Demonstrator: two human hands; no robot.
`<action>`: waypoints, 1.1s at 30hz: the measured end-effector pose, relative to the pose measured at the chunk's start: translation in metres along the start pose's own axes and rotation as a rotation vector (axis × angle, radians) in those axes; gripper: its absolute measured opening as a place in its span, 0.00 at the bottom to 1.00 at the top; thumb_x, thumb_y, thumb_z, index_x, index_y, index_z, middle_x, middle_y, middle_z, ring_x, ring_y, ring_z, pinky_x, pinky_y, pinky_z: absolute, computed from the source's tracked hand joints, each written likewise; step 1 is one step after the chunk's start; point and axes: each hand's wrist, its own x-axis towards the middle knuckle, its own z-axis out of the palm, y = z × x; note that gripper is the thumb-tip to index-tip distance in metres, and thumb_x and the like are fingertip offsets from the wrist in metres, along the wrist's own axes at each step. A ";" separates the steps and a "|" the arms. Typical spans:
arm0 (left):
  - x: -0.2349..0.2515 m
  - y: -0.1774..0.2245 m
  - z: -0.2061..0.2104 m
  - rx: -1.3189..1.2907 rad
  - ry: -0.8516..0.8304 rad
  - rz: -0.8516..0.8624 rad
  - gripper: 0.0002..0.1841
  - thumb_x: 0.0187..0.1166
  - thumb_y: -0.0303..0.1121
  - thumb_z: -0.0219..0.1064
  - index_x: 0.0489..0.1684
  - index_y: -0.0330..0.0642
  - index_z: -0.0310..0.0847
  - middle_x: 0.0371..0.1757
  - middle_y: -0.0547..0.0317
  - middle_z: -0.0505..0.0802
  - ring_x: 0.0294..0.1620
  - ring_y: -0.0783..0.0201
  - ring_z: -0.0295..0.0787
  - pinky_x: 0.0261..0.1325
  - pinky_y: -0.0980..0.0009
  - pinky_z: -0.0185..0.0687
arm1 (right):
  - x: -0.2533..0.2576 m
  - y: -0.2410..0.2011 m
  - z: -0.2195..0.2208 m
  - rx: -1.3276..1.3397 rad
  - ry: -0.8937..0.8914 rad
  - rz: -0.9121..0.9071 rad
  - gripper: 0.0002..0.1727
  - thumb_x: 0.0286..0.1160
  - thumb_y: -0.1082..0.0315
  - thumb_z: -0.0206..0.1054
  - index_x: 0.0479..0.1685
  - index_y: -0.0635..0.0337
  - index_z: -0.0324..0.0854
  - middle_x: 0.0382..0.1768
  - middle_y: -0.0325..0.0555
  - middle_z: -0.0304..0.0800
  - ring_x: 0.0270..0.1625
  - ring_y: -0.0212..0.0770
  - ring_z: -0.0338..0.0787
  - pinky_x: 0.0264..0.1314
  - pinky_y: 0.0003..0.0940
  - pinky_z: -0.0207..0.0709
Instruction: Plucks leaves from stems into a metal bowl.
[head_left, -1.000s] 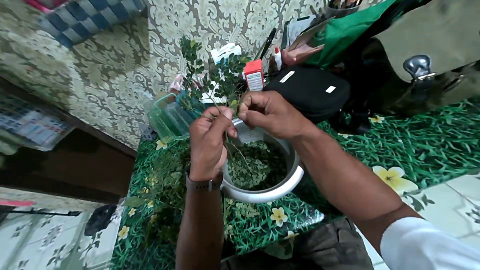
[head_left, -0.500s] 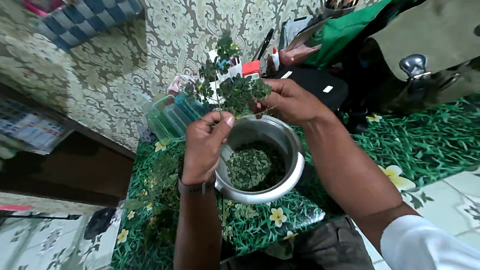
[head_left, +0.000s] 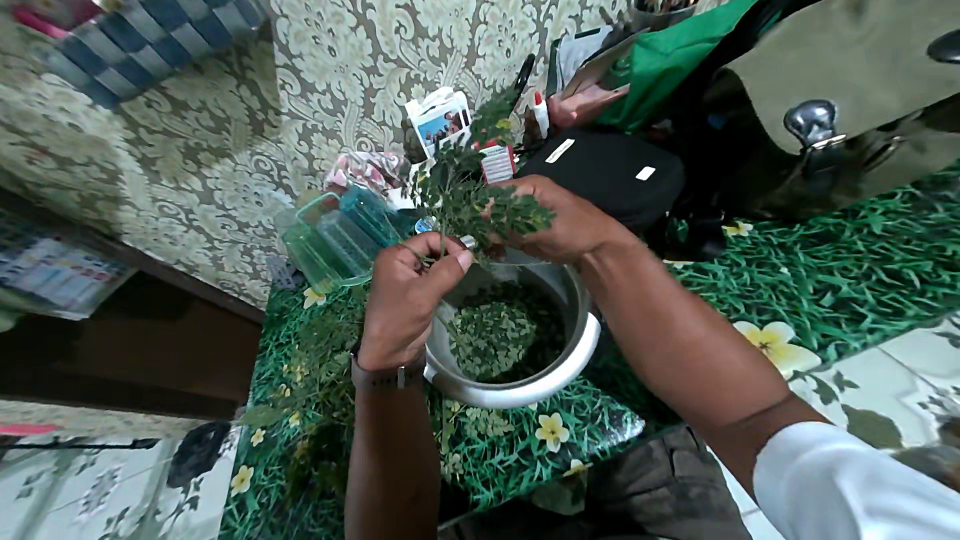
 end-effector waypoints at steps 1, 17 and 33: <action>0.000 0.000 0.000 -0.007 0.012 -0.006 0.05 0.75 0.29 0.70 0.31 0.53 0.87 0.26 0.71 0.87 0.19 0.80 0.75 0.22 0.84 0.74 | 0.000 0.000 0.001 0.002 0.018 0.011 0.09 0.73 0.77 0.62 0.43 0.53 0.84 0.35 0.24 0.89 0.34 0.20 0.86 0.37 0.21 0.84; 0.002 -0.002 0.002 -0.073 -0.012 -0.052 0.06 0.70 0.28 0.70 0.27 0.52 0.88 0.23 0.72 0.85 0.17 0.81 0.72 0.20 0.85 0.69 | 0.002 -0.001 0.002 -0.112 0.059 -0.029 0.09 0.76 0.76 0.59 0.42 0.57 0.84 0.38 0.27 0.89 0.41 0.18 0.86 0.45 0.20 0.83; 0.003 -0.007 -0.004 -0.160 -0.019 -0.013 0.03 0.74 0.29 0.71 0.31 0.48 0.89 0.27 0.68 0.87 0.17 0.80 0.71 0.19 0.84 0.68 | -0.002 -0.006 -0.005 -0.183 0.008 0.013 0.06 0.75 0.74 0.64 0.45 0.59 0.83 0.35 0.28 0.88 0.36 0.20 0.85 0.42 0.21 0.83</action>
